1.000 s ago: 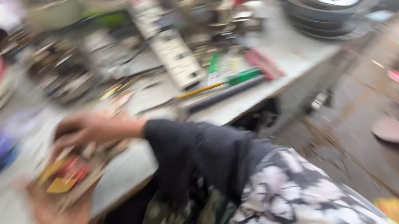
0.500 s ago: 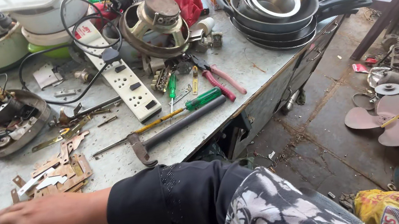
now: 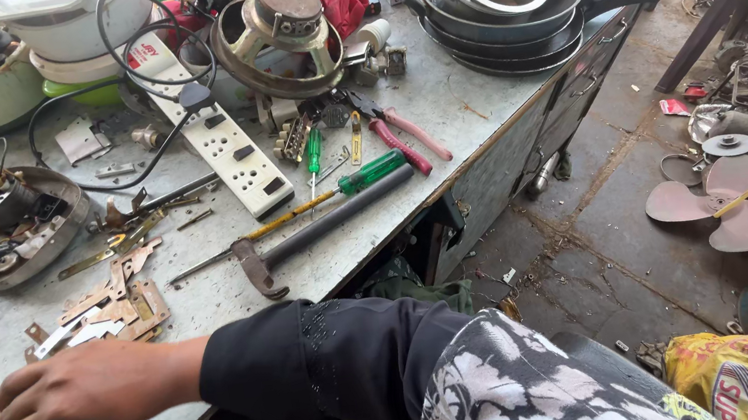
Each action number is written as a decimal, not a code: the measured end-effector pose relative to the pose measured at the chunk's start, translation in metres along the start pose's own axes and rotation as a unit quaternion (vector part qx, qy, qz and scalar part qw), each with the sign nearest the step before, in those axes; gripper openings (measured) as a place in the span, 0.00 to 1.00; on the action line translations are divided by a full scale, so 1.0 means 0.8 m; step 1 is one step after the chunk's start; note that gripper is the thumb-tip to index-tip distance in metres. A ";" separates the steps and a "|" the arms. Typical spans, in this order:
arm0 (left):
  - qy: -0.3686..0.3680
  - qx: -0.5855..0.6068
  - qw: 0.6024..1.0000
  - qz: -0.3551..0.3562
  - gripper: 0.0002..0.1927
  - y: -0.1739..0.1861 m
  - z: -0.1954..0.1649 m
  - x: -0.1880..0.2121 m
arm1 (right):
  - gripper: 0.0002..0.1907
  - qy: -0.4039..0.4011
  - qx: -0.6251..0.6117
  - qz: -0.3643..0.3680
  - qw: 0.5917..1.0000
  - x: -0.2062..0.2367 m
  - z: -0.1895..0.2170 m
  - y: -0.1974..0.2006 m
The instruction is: The person disassembles a transformer by hand and with a screwdriver, removing metal core laminations from around the coil. They then use a hammer to drive the laminations back into place to reassemble the component.
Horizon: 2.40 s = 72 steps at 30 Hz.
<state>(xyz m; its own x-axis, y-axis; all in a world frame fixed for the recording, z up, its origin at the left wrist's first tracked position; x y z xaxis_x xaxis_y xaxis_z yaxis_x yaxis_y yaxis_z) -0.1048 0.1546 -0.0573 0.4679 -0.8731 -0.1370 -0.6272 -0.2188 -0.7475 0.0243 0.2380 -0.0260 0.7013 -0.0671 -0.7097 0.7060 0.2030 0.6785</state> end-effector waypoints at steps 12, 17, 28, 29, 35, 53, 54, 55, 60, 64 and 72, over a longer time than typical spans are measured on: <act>-0.017 0.027 0.999 -0.020 0.36 0.028 0.002 0.016 | 0.19 0.097 0.194 0.068 0.974 0.018 0.007 -0.026; -0.040 0.041 0.998 -0.022 0.36 0.048 -0.005 0.024 | 0.20 0.071 0.169 -0.001 0.983 0.044 -0.014 -0.026; -0.016 0.059 0.997 0.049 0.45 0.044 -0.014 0.026 | 0.17 -0.241 -0.181 -0.073 0.951 0.028 -0.038 0.004; 0.000 0.046 0.998 0.050 0.46 0.042 -0.018 0.027 | 0.17 -0.281 -0.271 -0.055 0.919 0.022 -0.036 0.006; 0.029 -0.024 0.996 0.079 0.49 0.010 -0.010 0.039 | 0.14 -0.298 -0.436 0.052 0.848 0.021 -0.045 0.009; 0.046 -0.112 0.990 0.074 0.58 0.009 -0.014 0.051 | 0.21 -0.294 -0.530 0.092 0.790 0.022 -0.024 0.014; 0.044 -0.125 0.989 0.073 0.58 0.009 -0.013 0.051 | 0.21 -0.287 -0.519 0.092 0.800 0.023 -0.024 0.017; 0.047 -0.126 0.988 0.071 0.59 0.008 -0.013 0.051 | 0.20 -0.281 -0.507 0.093 0.810 0.024 -0.025 0.018; 0.044 -0.105 0.991 0.071 0.56 0.001 -0.013 0.052 | 0.18 -0.279 -0.386 0.056 0.877 0.025 -0.039 0.003; 0.063 -0.112 0.992 0.014 0.47 0.004 -0.006 0.052 | 0.16 -0.296 -0.410 0.012 0.863 0.023 -0.049 -0.012; 0.008 0.079 0.997 -0.004 0.43 0.031 -0.002 0.017 | 0.16 -0.075 -0.041 -0.082 0.993 0.035 0.003 0.022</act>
<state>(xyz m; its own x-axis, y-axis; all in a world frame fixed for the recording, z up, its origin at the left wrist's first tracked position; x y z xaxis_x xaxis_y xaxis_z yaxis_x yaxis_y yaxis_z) -0.1148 0.1365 -0.0765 0.4607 -0.8792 -0.1214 -0.5171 -0.1547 -0.8418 0.0564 0.2373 -0.0339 0.5881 -0.2505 -0.7690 0.8063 0.2563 0.5331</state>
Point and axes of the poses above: each hand's wrist, its own x-axis away from the middle knuckle, its own y-axis out of the back of the hand, z = x × y, the point moved 1 cm from there along -x, towards the middle knuckle, and after that the axes turned 4 degrees about -y, right-handed, at the moved point
